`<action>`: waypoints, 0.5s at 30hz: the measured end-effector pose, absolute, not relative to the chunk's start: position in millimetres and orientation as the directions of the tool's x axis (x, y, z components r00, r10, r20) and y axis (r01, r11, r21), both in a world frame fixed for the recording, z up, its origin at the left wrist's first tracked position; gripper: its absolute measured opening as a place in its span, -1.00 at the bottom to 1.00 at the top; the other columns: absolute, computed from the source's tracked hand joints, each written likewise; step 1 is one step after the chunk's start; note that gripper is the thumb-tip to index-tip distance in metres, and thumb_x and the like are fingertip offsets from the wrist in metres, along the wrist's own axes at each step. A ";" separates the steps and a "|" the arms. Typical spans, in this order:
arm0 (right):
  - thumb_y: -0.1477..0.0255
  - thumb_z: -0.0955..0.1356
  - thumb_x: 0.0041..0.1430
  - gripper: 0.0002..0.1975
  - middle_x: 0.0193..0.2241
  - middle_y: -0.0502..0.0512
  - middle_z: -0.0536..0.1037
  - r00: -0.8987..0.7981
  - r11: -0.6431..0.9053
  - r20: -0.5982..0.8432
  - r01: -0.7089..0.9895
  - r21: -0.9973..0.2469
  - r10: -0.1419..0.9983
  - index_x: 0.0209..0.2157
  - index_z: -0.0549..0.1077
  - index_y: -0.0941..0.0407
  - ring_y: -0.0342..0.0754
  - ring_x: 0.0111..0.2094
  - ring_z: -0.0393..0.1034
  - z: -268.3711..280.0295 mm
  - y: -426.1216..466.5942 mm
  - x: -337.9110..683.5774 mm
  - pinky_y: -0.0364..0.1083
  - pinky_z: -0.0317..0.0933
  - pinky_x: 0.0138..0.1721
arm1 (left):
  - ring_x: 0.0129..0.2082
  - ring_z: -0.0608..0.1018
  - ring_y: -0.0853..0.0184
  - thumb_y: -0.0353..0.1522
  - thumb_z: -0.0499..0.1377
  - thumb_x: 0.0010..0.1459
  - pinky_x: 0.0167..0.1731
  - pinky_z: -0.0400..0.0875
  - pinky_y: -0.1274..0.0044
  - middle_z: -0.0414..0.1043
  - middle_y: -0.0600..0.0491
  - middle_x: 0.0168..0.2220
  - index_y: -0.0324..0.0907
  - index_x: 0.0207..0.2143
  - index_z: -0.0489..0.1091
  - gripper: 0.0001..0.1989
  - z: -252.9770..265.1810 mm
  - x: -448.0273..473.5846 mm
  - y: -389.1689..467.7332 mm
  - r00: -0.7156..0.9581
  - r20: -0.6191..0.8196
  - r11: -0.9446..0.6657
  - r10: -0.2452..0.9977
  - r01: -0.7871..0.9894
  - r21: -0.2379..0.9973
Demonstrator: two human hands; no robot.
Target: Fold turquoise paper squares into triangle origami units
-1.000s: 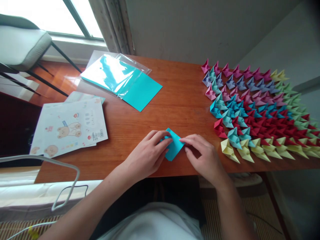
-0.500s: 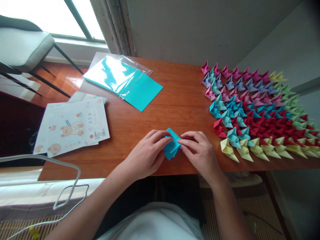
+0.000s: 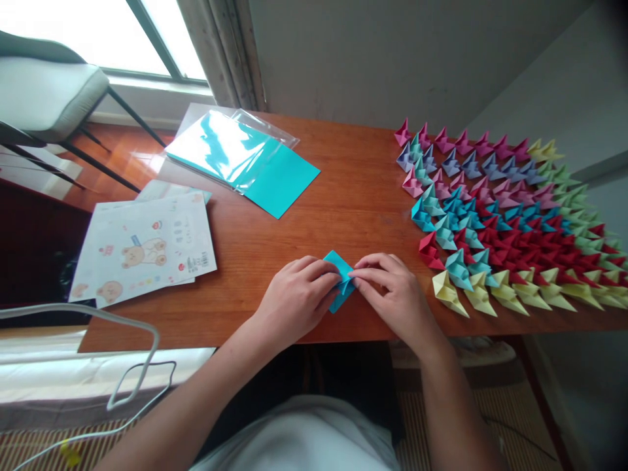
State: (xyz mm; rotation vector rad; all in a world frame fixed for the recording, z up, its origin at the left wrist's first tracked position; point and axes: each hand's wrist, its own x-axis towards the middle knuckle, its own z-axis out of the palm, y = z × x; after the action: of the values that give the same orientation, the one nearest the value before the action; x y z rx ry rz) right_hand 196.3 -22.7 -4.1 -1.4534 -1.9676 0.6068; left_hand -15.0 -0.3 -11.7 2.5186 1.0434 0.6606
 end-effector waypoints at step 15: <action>0.53 0.35 0.30 -0.79 -0.26 0.09 0.56 -0.212 0.361 0.301 0.691 -0.627 0.930 -0.18 0.59 -0.02 0.03 -0.17 0.40 -15.0 -33.6 196.0 0.04 0.38 -0.10 | -0.19 0.53 0.26 -0.35 0.06 0.37 -0.13 0.44 0.43 0.57 -0.01 -0.13 -0.16 -0.19 0.51 -0.78 -6.6 -13.0 -0.3 0.653 0.253 -0.677 0.714 0.550 0.490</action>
State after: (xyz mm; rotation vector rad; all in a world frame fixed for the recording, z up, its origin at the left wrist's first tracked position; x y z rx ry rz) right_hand 196.0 -33.6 -15.0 -1.4013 -1.9812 0.4770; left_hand -13.0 -0.3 -6.6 2.5019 0.9987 0.6123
